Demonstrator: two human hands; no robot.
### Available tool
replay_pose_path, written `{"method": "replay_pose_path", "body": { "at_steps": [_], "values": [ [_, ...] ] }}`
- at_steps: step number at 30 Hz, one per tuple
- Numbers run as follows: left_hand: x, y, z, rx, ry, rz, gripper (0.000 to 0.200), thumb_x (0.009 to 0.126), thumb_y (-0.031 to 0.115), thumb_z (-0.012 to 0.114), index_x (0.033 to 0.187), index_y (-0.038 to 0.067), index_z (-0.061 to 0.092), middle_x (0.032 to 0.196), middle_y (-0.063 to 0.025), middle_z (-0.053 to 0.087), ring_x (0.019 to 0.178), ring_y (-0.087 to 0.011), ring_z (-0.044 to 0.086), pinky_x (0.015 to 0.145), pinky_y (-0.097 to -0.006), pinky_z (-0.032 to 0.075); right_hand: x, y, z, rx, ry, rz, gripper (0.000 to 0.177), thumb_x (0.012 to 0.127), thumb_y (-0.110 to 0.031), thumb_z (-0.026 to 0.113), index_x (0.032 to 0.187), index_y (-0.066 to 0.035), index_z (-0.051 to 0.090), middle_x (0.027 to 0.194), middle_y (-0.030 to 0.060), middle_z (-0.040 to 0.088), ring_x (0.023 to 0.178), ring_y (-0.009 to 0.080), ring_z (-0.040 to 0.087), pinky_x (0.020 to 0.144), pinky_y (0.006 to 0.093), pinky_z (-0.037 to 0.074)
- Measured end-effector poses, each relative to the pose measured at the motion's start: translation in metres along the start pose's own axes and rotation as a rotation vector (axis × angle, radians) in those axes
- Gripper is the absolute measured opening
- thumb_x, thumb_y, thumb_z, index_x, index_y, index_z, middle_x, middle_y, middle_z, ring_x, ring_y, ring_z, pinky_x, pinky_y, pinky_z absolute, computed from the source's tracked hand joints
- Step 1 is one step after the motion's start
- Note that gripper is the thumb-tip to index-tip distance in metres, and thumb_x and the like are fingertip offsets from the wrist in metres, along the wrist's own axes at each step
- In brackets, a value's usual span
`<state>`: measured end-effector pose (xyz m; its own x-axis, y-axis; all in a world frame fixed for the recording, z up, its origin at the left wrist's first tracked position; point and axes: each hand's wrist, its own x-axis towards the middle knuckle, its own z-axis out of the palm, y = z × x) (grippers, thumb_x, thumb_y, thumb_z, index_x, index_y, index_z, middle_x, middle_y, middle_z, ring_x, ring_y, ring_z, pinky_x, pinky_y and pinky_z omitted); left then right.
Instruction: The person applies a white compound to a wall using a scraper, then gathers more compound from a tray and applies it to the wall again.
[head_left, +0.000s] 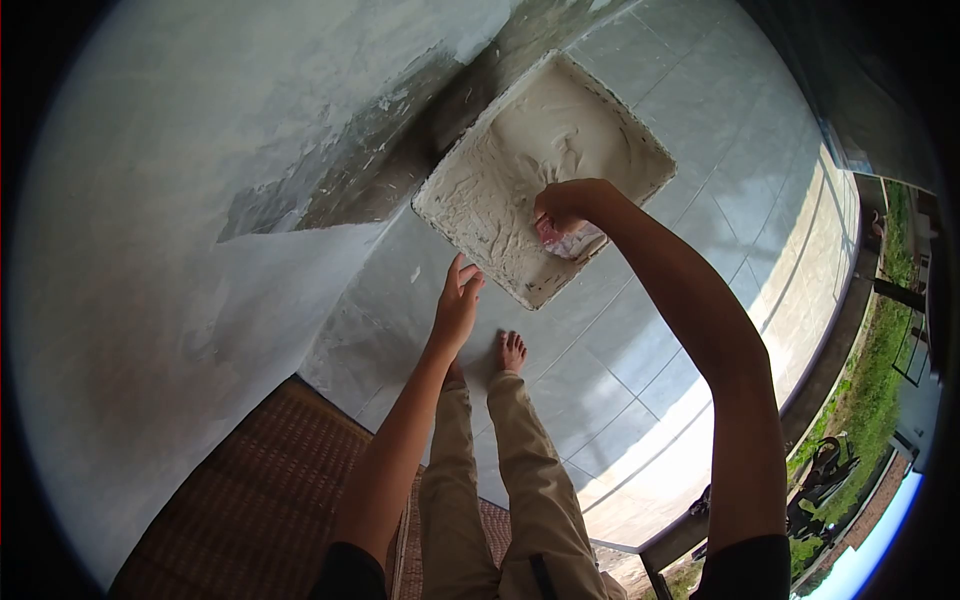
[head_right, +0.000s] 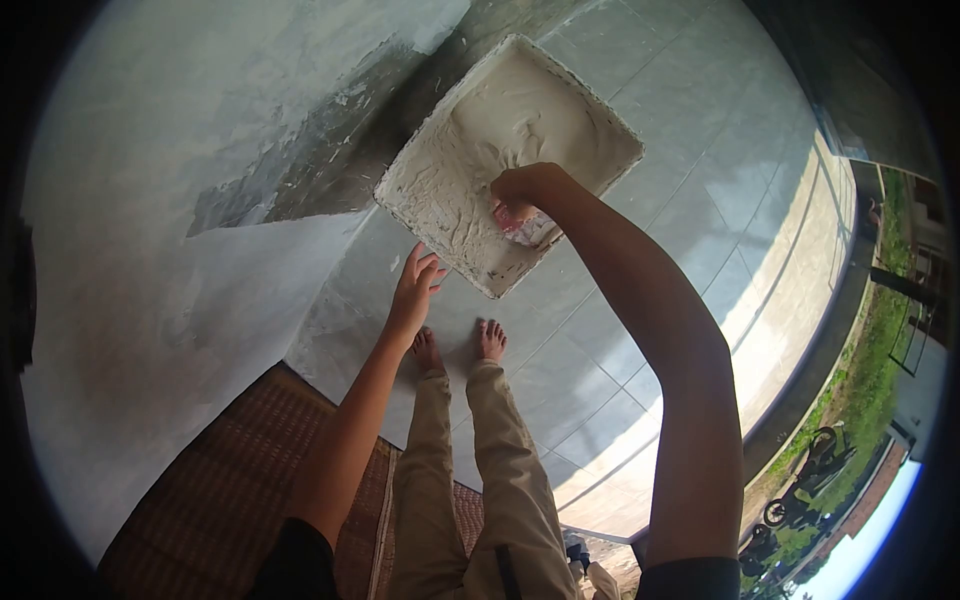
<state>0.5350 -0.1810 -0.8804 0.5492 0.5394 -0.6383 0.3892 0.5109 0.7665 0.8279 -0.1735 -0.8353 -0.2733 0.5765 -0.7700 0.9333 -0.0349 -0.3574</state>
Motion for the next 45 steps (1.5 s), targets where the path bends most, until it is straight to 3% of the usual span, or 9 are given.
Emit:
{"method": "replay_pose_path", "body": {
  "at_steps": [10,15,19,28,30,34,36,39,45],
  "values": [
    [-0.002,0.0,0.001,-0.006,0.0,0.0,0.066,0.104,0.031,0.051,0.159,0.009,0.02,0.146,-0.0154,0.051,0.123,-0.0233,0.057,0.103,-0.0391,0.043,-0.008,0.0,-0.008,-0.01,0.03,0.235,0.032,0.086,-0.028,0.069,0.099,0.001,0.073,0.1,0.0208,0.072,0.09,0.0354,0.071,0.076,0.0437,0.055],
    [-0.001,-0.004,0.001,-0.017,-0.004,0.006,0.067,0.104,0.031,0.051,0.159,0.009,0.02,0.145,-0.0147,0.051,0.122,-0.0231,0.057,0.103,-0.0382,0.043,-0.014,-0.004,-0.012,-0.046,0.036,0.335,0.03,0.076,-0.01,0.069,0.103,0.001,0.075,0.107,0.0163,0.074,0.095,0.034,0.073,0.075,0.0424,0.058],
    [-0.001,-0.002,0.001,-0.019,-0.003,0.003,0.067,0.104,0.032,0.051,0.159,0.008,0.02,0.144,-0.0144,0.052,0.122,-0.0229,0.057,0.103,-0.0378,0.043,-0.021,-0.003,-0.008,-0.083,0.128,0.333,0.032,0.087,-0.028,0.069,0.099,0.001,0.073,0.103,0.0207,0.073,0.093,0.0365,0.072,0.077,0.0434,0.057],
    [0.0,-0.007,0.001,-0.012,0.0,0.02,0.068,0.104,0.034,0.051,0.159,0.007,0.02,0.143,-0.0145,0.052,0.122,-0.0233,0.058,0.101,-0.0382,0.045,-0.015,-0.008,-0.015,-0.152,0.08,0.272,0.031,0.081,-0.024,0.072,0.097,0.002,0.074,0.101,0.0214,0.073,0.09,0.0369,0.073,0.074,0.0447,0.057],
    [0.0,-0.007,0.001,-0.015,0.002,0.013,0.069,0.104,0.035,0.051,0.159,0.007,0.02,0.143,-0.0144,0.052,0.122,-0.0234,0.058,0.101,-0.0387,0.044,-0.017,-0.017,-0.024,-0.134,0.003,0.439,0.037,0.072,-0.009,0.076,0.109,-0.007,0.076,0.116,0.0118,0.072,0.103,0.0302,0.072,0.08,0.0414,0.058],
    [0.0,-0.007,0.002,-0.02,0.003,0.013,0.069,0.104,0.035,0.051,0.159,0.007,0.02,0.143,-0.0144,0.052,0.122,-0.0232,0.058,0.102,-0.0386,0.044,-0.008,-0.008,-0.021,-0.112,-0.039,0.451,0.038,0.072,-0.009,0.077,0.11,-0.008,0.076,0.114,0.0116,0.072,0.103,0.0297,0.072,0.08,0.0409,0.058],
    [-0.001,-0.006,0.002,-0.014,0.0,0.013,0.069,0.104,0.035,0.051,0.158,0.007,0.02,0.143,-0.0142,0.052,0.121,-0.0223,0.058,0.101,-0.0381,0.044,-0.008,-0.005,-0.021,-0.105,0.024,0.394,0.026,0.07,-0.006,0.072,0.094,0.001,0.076,0.094,0.0195,0.074,0.085,0.0346,0.074,0.07,0.0442,0.057],
    [-0.001,-0.005,0.001,-0.001,0.005,0.007,0.068,0.103,0.035,0.052,0.158,0.007,0.022,0.142,-0.014,0.053,0.119,-0.0213,0.058,0.101,-0.0368,0.044,-0.008,-0.008,-0.034,-0.121,-0.19,0.48,0.028,0.07,-0.011,0.077,0.096,0.0,0.076,0.092,0.0175,0.074,0.081,0.0328,0.074,0.071,0.0433,0.057],
    [-0.002,-0.005,0.002,-0.025,0.01,0.004,0.068,0.103,0.033,0.052,0.158,0.007,0.023,0.14,-0.0126,0.055,0.117,-0.0202,0.058,0.099,-0.0354,0.044,-0.032,0.014,-0.04,0.131,-0.073,0.505,0.029,0.075,-0.016,0.075,0.098,0.001,0.075,0.096,0.0189,0.074,0.08,0.0333,0.073,0.071,0.0435,0.058]
  ]
}}
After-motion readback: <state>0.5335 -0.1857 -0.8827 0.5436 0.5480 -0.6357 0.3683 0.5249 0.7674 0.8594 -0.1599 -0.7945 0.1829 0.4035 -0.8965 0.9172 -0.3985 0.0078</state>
